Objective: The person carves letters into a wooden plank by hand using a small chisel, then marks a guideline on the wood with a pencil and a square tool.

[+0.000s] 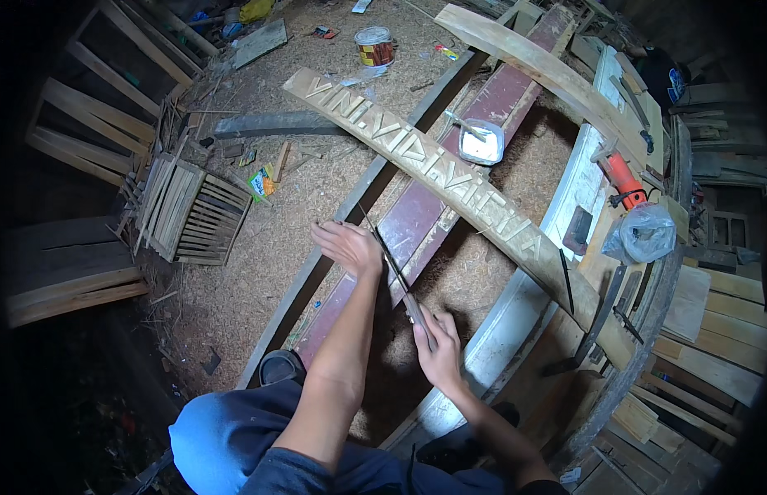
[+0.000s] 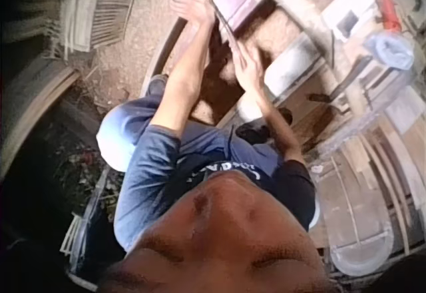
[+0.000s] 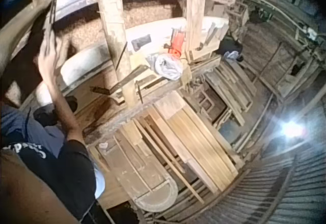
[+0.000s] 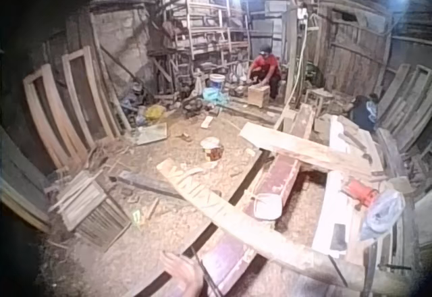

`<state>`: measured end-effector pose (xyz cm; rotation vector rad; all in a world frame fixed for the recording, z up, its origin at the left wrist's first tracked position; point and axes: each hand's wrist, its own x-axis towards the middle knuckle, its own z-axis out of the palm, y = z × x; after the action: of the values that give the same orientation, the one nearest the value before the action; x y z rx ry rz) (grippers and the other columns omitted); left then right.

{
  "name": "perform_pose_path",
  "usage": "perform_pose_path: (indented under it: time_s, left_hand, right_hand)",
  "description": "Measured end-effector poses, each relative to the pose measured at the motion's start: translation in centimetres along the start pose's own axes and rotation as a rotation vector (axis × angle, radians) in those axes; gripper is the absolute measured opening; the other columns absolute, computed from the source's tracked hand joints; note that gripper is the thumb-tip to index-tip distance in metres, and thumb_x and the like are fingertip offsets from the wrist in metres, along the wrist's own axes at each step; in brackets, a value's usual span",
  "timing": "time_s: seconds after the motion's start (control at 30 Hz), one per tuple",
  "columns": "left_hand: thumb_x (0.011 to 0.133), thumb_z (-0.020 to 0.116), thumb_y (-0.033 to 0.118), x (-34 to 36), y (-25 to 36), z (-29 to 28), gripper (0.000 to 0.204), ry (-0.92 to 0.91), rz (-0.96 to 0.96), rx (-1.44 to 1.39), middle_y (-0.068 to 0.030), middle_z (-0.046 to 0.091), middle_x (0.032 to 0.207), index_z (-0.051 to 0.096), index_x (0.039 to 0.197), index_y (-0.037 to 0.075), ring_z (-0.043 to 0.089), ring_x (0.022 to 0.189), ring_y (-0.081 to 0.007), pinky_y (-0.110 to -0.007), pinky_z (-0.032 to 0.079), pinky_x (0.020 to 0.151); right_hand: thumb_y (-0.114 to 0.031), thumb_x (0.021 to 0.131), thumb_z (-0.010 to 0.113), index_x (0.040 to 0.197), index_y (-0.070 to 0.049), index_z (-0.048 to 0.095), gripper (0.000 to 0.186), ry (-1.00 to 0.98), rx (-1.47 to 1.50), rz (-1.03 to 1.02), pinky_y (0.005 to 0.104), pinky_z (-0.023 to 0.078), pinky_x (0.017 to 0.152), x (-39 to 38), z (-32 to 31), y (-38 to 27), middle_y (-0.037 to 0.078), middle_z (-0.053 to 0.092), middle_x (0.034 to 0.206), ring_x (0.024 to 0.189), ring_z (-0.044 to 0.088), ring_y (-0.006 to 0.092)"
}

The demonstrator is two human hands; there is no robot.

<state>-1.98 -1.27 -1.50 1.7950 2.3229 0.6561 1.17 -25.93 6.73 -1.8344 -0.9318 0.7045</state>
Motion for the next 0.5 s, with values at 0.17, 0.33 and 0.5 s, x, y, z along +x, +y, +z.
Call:
perform_pose_path:
  time_s: [0.17,0.33,0.5]
  left_hand:
    - [0.103,0.045,0.017,-1.5,1.5,0.5,0.041,0.004,0.020,-0.018,-0.0313,0.031,0.161,0.044,0.134,-0.009,0.026,0.153,-0.0438,-0.053,0.024,0.123]
    - [0.103,0.045,0.019,-0.3,0.6,-0.4,0.043,-0.022,-0.030,0.018,-0.0305,0.030,0.162,0.043,0.135,-0.010,0.026,0.153,-0.0434,-0.053,0.022,0.124]
    - [0.102,0.046,0.018,-1.4,1.7,-0.1,0.043,-0.033,-0.015,-0.008,-0.0306,0.030,0.162,0.043,0.135,-0.010,0.025,0.153,-0.0439,-0.052,0.020,0.126]
  right_hand:
    - [-0.019,0.102,0.066,0.138,-0.001,0.064,0.040,0.049,0.046,0.051,0.0432,0.050,0.090,4.0,1.5,-0.7,0.019,0.059,0.110,0.100,0.062,0.0342]
    - [-0.016,0.101,0.066,0.137,-0.002,0.065,0.039,0.019,-0.045,-0.057,0.0445,0.053,0.085,0.0,-0.5,0.1,0.019,0.062,0.107,0.096,0.066,0.0355]
    - [-0.015,0.102,0.065,0.136,-0.003,0.066,0.037,0.032,0.065,0.102,0.0407,0.050,0.093,3.4,1.1,-0.1,0.018,0.062,0.109,0.104,0.063,0.0326]
